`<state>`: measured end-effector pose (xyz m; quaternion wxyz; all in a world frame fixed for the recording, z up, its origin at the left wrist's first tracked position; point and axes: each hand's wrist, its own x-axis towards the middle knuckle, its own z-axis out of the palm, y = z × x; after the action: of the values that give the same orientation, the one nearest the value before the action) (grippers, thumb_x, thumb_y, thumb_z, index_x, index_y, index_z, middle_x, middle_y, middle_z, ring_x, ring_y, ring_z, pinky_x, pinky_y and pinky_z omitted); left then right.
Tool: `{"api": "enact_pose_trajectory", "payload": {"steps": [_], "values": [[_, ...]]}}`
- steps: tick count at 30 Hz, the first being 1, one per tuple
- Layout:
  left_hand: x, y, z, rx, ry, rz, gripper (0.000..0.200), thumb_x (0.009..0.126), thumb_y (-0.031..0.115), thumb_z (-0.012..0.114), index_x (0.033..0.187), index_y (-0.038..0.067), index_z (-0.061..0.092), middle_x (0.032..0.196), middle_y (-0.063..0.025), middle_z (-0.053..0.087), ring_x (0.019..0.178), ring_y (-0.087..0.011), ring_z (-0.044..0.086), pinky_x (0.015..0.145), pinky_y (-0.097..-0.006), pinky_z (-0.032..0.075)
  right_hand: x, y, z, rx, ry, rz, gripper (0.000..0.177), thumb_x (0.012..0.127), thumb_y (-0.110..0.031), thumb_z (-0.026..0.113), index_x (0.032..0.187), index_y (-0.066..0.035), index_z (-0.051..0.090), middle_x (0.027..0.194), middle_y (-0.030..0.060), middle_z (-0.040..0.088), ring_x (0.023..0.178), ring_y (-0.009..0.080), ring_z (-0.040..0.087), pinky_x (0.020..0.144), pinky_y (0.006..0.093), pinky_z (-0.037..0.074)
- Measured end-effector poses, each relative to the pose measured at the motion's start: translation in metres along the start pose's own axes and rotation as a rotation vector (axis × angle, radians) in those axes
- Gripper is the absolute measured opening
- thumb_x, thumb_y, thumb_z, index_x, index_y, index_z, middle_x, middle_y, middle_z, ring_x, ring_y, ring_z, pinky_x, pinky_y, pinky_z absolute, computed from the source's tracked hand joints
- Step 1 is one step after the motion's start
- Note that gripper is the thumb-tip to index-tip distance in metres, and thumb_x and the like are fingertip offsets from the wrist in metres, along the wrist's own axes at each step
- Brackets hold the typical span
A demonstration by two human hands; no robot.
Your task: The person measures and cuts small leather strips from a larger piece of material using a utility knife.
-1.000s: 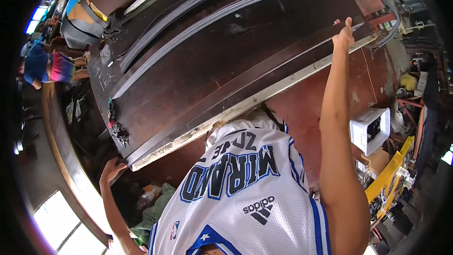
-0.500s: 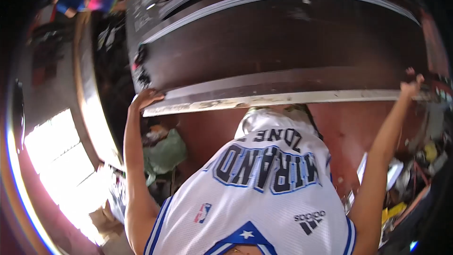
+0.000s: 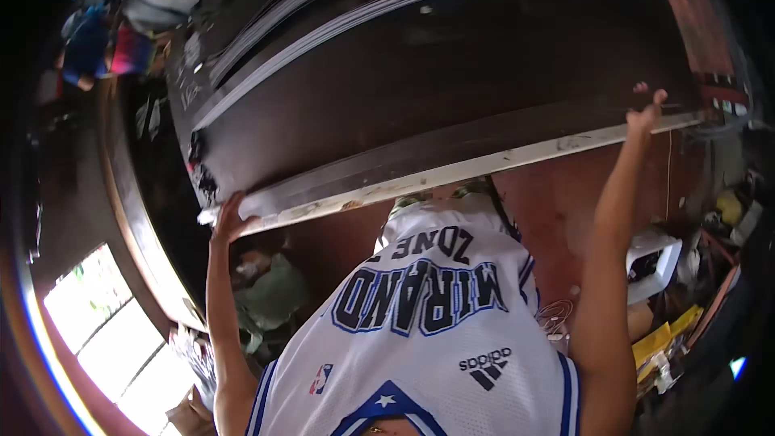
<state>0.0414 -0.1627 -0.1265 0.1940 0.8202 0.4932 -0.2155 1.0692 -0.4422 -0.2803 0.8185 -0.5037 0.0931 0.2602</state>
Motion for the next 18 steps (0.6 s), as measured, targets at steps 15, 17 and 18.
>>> {"api": "enact_pose_trajectory", "payload": {"steps": [15, 17, 18], "values": [[0.021, -0.005, 0.029, 0.084, 0.228, 0.067, 0.046, 0.064, 0.0, 0.078, 0.107, 0.0, 0.062, 0.107, -0.02, 0.062, 0.097, -0.0433, 0.059, 0.082, -0.0474, 0.049, -0.128, 0.043, 0.111, -0.154, 0.476, -0.235, 0.049, 0.075, -0.059, 0.078, 0.072, -0.015, 0.057, 0.059, -0.006, 0.033, 0.047, 0.0087, 0.029, 0.045, 0.0257, 0.024], [0.025, -0.004, 0.025, 0.118, 0.201, 0.077, 0.046, 0.064, 0.002, 0.08, 0.107, 0.002, 0.062, 0.106, -0.0196, 0.062, 0.096, -0.0432, 0.06, 0.08, -0.0479, 0.049, -0.121, 0.043, 0.104, -0.147, 0.498, -0.2, 0.048, 0.072, -0.057, 0.081, 0.071, -0.016, 0.056, 0.06, -0.0059, 0.033, 0.048, 0.0091, 0.029, 0.046, 0.0264, 0.024], [0.027, -0.004, 0.024, 0.116, 0.18, 0.07, 0.047, 0.065, 0.006, 0.081, 0.107, 0.002, 0.062, 0.108, -0.0195, 0.062, 0.096, -0.0431, 0.06, 0.08, -0.0487, 0.049, -0.115, 0.044, 0.1, -0.124, 0.508, -0.168, 0.046, 0.071, -0.054, 0.083, 0.071, -0.018, 0.055, 0.059, -0.0062, 0.033, 0.048, 0.009, 0.029, 0.046, 0.0267, 0.024]]}}
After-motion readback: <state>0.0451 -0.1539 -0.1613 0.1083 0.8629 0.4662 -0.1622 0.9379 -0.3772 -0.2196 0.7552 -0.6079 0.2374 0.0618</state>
